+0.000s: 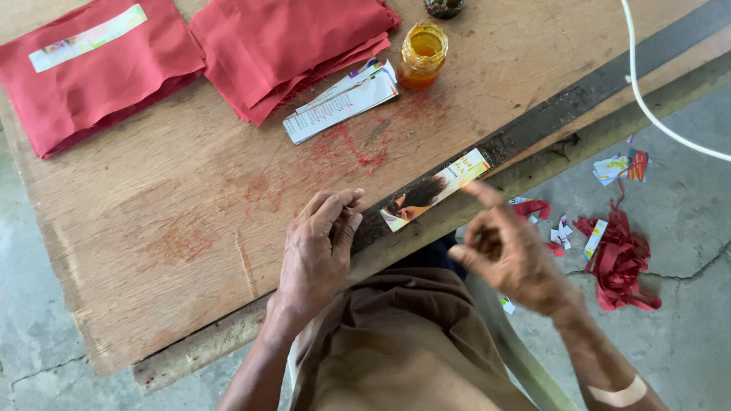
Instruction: The person applies orange adhesive from a small jar onto the back of patterned strips, then places and presses the strips onto rectangles of red fabric.
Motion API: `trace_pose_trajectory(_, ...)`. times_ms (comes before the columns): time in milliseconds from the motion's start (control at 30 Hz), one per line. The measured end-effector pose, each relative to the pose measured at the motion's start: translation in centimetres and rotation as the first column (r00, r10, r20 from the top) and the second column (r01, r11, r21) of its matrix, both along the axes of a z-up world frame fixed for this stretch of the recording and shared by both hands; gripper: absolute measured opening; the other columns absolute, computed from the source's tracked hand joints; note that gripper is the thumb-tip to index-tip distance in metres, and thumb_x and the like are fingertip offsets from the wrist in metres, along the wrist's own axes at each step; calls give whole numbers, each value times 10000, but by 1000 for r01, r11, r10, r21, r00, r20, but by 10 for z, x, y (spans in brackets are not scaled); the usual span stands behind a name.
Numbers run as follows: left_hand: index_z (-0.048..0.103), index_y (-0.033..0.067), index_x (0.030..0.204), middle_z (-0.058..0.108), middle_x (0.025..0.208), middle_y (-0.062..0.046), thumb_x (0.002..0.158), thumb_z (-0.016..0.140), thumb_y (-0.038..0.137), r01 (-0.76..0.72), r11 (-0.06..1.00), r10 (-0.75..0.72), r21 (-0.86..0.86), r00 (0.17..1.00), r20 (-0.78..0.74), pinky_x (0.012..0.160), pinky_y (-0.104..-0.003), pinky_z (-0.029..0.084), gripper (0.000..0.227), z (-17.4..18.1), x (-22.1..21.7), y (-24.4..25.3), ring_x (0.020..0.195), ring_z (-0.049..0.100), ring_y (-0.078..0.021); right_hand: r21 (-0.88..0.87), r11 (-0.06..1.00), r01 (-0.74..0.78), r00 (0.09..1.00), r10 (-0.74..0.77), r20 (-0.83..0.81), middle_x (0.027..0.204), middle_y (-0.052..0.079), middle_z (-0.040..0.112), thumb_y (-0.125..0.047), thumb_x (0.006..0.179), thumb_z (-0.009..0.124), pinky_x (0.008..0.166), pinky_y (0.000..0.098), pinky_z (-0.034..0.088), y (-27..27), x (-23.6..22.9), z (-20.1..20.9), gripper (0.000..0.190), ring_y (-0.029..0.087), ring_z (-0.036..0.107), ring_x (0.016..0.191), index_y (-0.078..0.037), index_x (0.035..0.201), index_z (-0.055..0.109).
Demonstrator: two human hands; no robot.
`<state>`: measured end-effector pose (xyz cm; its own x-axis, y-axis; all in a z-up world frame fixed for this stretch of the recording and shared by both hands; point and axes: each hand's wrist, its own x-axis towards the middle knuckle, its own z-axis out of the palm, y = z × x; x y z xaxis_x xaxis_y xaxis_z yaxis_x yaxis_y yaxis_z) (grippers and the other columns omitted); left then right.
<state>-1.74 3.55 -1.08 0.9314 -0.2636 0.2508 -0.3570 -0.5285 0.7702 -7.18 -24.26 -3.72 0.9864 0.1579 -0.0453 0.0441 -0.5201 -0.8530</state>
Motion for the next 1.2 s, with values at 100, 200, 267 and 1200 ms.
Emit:
trace_pose_trajectory(100, 687, 14, 1192, 698, 1024, -111, 917, 697, 55, -1, 1000, 1, -6, 998, -57, 827, -364, 556, 278, 2, 0, -2, 907, 706, -243, -151, 977, 150, 979, -168, -119, 684, 93, 714, -207, 817, 774, 562, 319, 559, -19, 5, 9, 994, 126, 629, 558, -221, 1621, 189)
trace_pose_trajectory(200, 686, 14, 1204, 691, 1021, -111, 908, 700, 48, 1, 1000, -3, -16, 997, -82, 815, -358, 557, 298, 2, 0, -4, 894, 698, -235, -242, 963, 122, 982, -152, -110, 681, 111, 745, -216, 796, 792, 569, 335, 553, -19, 10, 17, 1019, 139, 639, 525, -257, 1618, 192)
trace_pose_trajectory(267, 688, 12, 1204, 692, 1026, -113, 911, 700, 44, -1, 1000, 0, -14, 997, -76, 815, -359, 555, 296, 2, -1, -4, 899, 695, -237, -257, 959, 119, 972, -166, -168, 663, 125, 740, -219, 799, 792, 573, 350, 542, -17, 16, 23, 1016, 148, 633, 512, -294, 1619, 197)
trace_pose_trajectory(1200, 683, -3, 1206, 686, 1066, -148, 952, 661, 38, -7, 999, 6, -49, 1000, -14, 839, -379, 556, 258, -7, -6, -1, 944, 702, -290, -518, 814, -265, 951, 132, -279, 468, 147, 530, -202, 890, 681, 469, 502, 446, 55, 10, 24, 988, 290, 507, 388, -367, 1663, 88)
